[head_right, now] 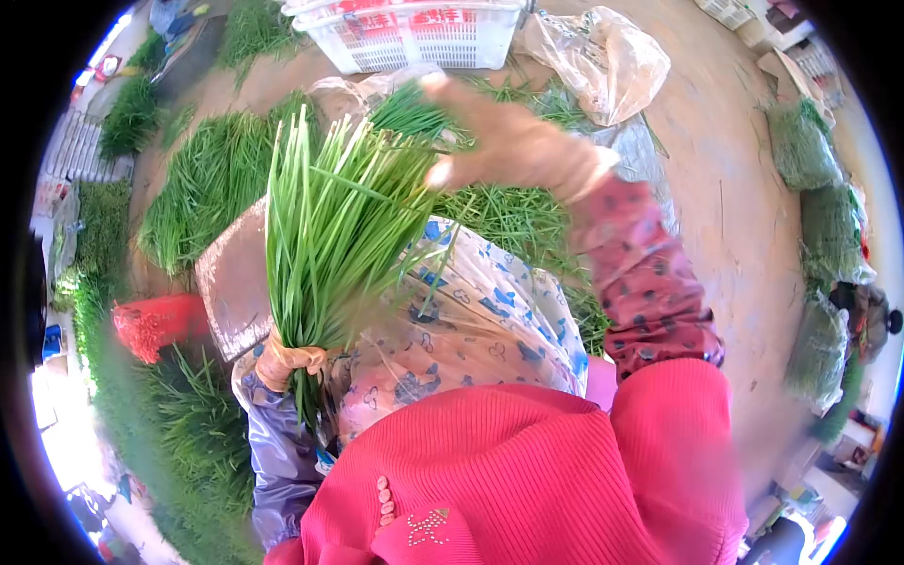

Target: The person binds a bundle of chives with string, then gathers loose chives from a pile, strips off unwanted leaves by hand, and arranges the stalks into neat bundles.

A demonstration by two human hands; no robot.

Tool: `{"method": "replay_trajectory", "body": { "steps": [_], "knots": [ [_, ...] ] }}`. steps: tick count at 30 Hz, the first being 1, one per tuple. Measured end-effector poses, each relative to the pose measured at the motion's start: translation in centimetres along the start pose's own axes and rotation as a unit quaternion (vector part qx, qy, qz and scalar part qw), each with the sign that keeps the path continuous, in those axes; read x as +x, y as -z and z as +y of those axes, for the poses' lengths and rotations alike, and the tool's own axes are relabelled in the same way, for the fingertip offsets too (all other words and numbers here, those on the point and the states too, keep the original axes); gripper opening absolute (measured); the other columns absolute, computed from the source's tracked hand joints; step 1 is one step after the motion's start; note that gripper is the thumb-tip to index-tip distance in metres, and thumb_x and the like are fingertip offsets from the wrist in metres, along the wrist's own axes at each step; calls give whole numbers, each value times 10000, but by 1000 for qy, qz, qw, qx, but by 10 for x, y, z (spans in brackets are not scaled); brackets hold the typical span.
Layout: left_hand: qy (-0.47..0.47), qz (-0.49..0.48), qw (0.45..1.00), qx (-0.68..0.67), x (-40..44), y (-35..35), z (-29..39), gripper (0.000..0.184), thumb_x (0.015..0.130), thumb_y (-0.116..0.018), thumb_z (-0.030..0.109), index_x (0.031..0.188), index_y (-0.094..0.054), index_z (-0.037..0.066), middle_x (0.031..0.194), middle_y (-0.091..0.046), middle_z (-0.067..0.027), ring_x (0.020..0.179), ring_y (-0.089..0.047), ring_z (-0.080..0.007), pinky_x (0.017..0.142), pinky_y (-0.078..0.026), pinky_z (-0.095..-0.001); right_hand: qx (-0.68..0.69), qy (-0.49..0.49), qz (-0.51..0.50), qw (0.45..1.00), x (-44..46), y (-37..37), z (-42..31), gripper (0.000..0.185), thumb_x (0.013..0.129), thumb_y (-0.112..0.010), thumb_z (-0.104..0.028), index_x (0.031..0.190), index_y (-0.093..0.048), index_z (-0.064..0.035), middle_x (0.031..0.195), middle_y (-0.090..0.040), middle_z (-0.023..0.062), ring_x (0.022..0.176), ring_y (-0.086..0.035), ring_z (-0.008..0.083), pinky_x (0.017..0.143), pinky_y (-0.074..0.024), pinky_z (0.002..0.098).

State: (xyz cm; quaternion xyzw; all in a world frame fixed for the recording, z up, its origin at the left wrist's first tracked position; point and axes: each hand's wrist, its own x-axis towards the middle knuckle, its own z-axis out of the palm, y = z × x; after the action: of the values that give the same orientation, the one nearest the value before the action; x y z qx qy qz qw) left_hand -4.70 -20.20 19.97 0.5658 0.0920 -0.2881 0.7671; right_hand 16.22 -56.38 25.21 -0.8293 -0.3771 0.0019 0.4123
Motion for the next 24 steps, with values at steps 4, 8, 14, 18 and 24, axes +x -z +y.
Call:
{"method": "replay_trajectory", "body": {
  "steps": [4,8,14,18,24],
  "knots": [
    [-2,16,1000,25,2,-19,14,382,651,-614,-94,1028,-562,-65,738,-616,-141,492,-518,-161,409,-368,-280,-122,-170,-69,975,19,-40,-38,554,814,-594,-250,1313,-425,-77,1072,-613,232,960,-610,384,805,-487,442],
    [-33,64,993,92,2,-12,2,354,661,-603,-90,1012,-565,-61,697,-601,-118,503,-530,-162,415,-388,-275,-178,-166,-34,969,18,-52,-27,230,815,-525,-195,1029,-562,-120,843,-634,170,825,-607,377,730,-481,460],
    [-25,57,998,-12,5,-8,-11,468,638,-685,-23,1080,-535,-55,728,-586,-130,487,-510,-175,430,-418,-282,-234,-151,89,956,5,-30,41,264,820,-492,-120,1065,-590,-133,833,-634,192,787,-619,376,713,-493,447],
    [-26,24,999,-38,-6,1,-13,586,615,-735,39,1140,-503,-82,782,-595,-164,482,-490,-171,417,-398,-293,-79,-381,156,908,-15,29,98,305,844,-536,-182,1123,-580,-68,858,-660,193,809,-644,351,750,-503,410],
    [-29,-46,997,-53,-5,14,-23,628,635,-761,68,1172,-473,-84,856,-600,-204,479,-463,-155,409,-355,-287,-146,-279,-67,947,-16,32,63,761,796,-660,-414,1387,-367,-35,1295,-496,259,1211,-496,311,994,-407,376]
  ]
}}
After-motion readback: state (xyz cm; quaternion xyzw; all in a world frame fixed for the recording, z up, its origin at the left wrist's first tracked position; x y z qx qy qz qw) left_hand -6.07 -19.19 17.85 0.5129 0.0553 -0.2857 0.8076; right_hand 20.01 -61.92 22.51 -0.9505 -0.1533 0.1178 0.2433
